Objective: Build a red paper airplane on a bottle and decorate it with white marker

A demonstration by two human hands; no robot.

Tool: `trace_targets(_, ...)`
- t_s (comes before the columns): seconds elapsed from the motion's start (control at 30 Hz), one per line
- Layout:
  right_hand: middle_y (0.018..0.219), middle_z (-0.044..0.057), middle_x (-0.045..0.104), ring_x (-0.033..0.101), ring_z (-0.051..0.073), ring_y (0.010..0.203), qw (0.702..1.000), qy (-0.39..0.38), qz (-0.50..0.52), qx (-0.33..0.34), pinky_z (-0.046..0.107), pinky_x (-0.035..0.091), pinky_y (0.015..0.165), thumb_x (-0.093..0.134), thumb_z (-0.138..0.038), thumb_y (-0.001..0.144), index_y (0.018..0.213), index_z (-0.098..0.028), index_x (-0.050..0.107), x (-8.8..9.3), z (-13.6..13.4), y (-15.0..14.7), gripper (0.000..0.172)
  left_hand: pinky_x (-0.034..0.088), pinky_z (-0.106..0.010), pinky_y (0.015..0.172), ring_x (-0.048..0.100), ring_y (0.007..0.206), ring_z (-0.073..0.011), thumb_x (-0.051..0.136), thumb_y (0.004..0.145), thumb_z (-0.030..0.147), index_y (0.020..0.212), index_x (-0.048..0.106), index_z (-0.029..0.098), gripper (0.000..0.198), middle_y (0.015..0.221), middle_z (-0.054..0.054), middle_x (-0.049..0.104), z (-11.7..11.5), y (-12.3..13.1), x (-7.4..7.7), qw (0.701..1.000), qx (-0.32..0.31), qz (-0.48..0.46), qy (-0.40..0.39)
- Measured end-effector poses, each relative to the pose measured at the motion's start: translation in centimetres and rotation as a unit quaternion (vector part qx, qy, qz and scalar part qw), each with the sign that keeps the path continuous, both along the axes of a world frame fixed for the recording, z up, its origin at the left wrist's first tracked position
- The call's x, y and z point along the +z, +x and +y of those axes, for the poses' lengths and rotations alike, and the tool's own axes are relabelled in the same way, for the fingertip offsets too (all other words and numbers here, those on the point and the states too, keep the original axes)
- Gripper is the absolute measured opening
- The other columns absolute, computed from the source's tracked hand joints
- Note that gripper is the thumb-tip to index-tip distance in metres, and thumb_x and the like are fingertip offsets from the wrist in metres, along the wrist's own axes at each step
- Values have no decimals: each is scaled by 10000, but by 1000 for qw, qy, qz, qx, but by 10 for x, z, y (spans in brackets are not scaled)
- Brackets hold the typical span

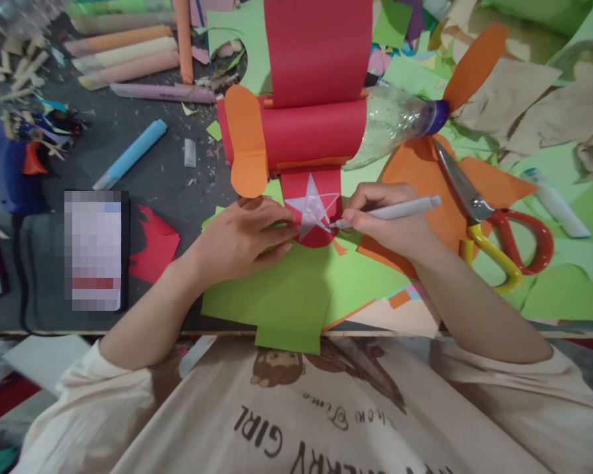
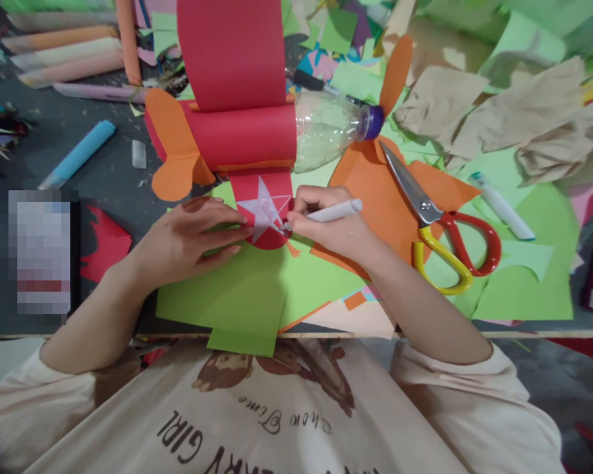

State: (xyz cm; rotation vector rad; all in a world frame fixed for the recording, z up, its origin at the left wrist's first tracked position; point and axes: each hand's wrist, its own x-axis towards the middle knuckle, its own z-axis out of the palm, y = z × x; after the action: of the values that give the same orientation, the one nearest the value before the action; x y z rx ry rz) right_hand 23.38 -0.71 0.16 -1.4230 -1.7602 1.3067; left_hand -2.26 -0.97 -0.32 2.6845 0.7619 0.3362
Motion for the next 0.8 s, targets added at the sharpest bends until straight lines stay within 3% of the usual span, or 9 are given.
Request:
trace_targets(0.43, 531, -23, 551, 426, 116, 482, 1000, 12, 23, -16, 268, 309, 447, 660, -292, 745, 565, -229, 530, -2, 0, 0, 231, 508, -402, 995, 664, 1100, -228, 475, 980, 268, 1112, 663, 271, 229, 1174, -53, 712, 0, 1, 1, 999, 11, 6, -38)
trace_targets(0.67, 519, -26, 534, 420, 111, 477, 1000, 0, -5, 8, 270, 311, 461, 687, -233, 749, 529, -226, 500, -3, 2, 3, 289, 511, -364, 935, 665, 1067, -210, 444, 1010, 303, 1119, 643, 221, 241, 1138, -65, 715, 0, -1, -3, 1000, -6, -9, 20)
trace_targets(0.8, 566, -14, 581, 447, 121, 506, 1000, 8, 7, -2, 270, 322, 472, 668, -277, 766, 576, -228, 534, -3, 1, 2, 237, 507, -372, 935, 658, 1095, -219, 422, 1017, 282, 1118, 648, 222, 254, 1142, -70, 715, -1, -1, -2, 1000, 1, -1, 12)
